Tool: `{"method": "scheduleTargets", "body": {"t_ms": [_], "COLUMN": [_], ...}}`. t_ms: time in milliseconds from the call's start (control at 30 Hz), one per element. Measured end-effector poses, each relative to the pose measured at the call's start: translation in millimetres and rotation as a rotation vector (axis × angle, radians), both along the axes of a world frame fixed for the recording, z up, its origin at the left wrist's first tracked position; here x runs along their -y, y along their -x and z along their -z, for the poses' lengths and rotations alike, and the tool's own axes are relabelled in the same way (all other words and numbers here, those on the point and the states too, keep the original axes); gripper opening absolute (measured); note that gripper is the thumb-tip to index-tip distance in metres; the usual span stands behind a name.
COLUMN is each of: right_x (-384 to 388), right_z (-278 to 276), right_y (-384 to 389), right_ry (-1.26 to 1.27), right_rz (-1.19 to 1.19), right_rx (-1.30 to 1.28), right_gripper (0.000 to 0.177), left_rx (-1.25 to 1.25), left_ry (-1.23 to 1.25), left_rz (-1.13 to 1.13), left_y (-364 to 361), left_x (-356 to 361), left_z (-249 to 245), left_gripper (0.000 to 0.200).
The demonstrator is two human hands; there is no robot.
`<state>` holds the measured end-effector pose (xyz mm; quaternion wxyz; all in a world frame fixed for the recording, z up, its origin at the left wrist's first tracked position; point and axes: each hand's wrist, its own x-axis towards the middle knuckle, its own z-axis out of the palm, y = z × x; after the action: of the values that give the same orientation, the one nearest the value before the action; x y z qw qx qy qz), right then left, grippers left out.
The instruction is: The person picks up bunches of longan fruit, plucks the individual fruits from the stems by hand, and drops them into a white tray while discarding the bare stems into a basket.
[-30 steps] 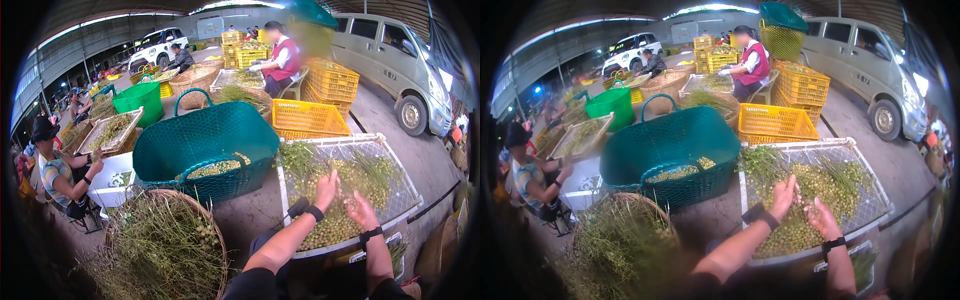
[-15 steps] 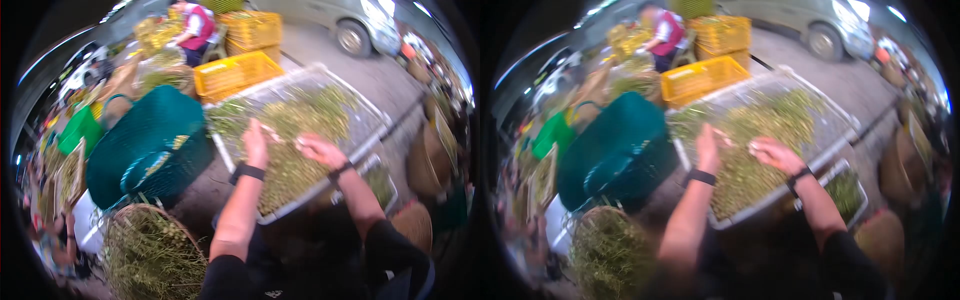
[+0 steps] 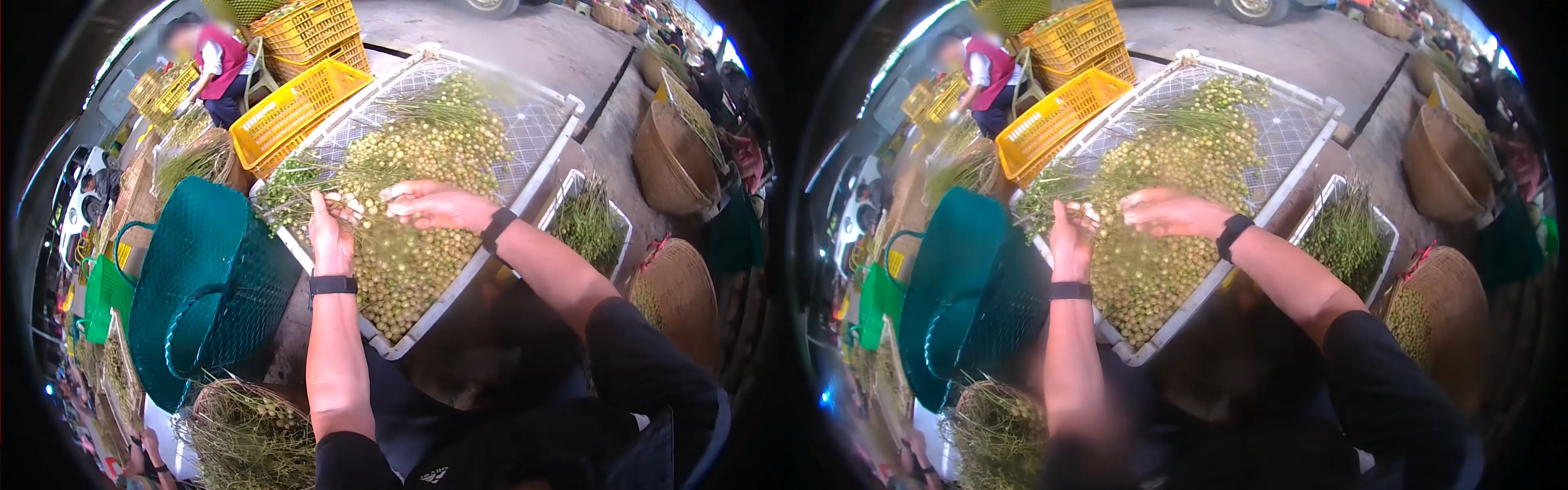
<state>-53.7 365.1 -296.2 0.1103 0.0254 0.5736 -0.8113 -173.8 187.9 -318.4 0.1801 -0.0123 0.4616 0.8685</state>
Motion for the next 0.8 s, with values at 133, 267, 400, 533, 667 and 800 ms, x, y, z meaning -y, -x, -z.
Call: {"method": "scheduleTargets", "body": {"t_ms": [133, 267, 400, 533, 667, 800], "right_x": [5.3, 7.3, 0.1, -2.4, -12.2, -19.4], "right_z": [2.0, 3.6, 10.5, 3.8, 6.4, 9.2], "right_y": [7.1, 3.3, 3.6, 0.3, 0.9, -3.5], "right_ry": [-0.075, -0.152, -0.239, -0.282, -0.206, 0.182], "right_rz": [-0.041, -0.074, -0.008, -0.053, -0.116, 0.044], "right_rx": [-0.035, 0.012, 0.014, -0.014, -0.025, 0.161], "right_gripper": [0.036, 0.028, 0.025, 0.025, 0.025, 0.027], "left_rx": [0.038, -0.036, -0.101, -0.148, -0.105, 0.048], "left_ry": [-0.032, 0.083, 0.042, 0.125, 0.113, -0.073], "left_rz": [-0.021, 0.117, 0.076, 0.025, 0.035, -0.102], "left_y": [-16.3, -19.1, -25.2, -26.1, -10.9, 15.6], "left_x": [-15.3, -18.1, -21.3, -19.9, -13.2, 3.6], "left_z": [-6.0, 0.4, -7.2, -8.8, 4.1, 8.2], "left_gripper": [0.033, 0.034, 0.034, 0.035, 0.035, 0.034]}}
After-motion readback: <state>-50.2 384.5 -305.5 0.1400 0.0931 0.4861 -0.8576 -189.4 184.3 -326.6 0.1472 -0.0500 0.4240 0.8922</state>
